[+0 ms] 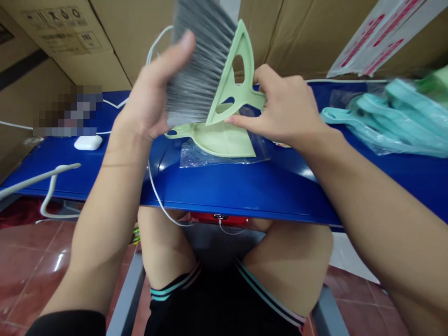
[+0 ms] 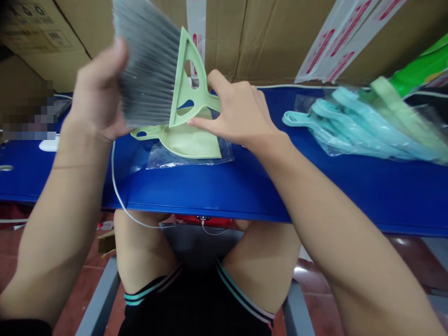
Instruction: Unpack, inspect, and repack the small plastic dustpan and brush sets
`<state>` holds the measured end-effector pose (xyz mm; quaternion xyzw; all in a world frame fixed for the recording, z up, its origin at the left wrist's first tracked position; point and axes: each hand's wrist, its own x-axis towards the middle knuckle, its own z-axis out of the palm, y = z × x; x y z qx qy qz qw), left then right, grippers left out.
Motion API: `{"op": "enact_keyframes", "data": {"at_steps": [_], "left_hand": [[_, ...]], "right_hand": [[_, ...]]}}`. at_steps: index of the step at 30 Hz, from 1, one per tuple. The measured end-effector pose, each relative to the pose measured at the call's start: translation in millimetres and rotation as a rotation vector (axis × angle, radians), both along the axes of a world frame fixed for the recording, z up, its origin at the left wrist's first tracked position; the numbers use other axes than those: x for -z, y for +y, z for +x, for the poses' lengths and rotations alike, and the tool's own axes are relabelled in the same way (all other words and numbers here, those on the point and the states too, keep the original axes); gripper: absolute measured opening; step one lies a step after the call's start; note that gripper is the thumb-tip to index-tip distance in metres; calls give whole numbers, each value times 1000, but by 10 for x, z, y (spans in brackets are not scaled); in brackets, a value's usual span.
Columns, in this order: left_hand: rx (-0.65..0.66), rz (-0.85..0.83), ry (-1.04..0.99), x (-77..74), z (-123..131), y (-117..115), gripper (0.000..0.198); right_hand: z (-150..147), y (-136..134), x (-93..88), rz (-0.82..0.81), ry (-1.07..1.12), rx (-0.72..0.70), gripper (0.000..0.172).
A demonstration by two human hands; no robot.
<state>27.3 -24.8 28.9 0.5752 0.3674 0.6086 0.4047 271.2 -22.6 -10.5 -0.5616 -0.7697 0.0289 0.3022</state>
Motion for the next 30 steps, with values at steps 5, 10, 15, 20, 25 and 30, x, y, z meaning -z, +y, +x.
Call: {"op": "enact_keyframes", "data": {"at_steps": [5,10,15,20,25,30], "left_hand": [[171,-67,109,105,0,91,37],[117,41,121,161,-62,195,33],[80,96,100,154,-66,253,34],[74,140,21,132,-83,260,28],[-127,151,-117,129,-123,353,23],[-235,145,-135,147,-142,403,27]], "right_hand": [[-15,16,45,64,10,48,79],[-6,80,102,157,54,12,89],[-24,38,110,179,70,-3,89],[-55,-46,-92,190,111,-41,85],[-32,-485,-513,296,23,127,91],[-266,-1732,208,280,166,-374,14]]}}
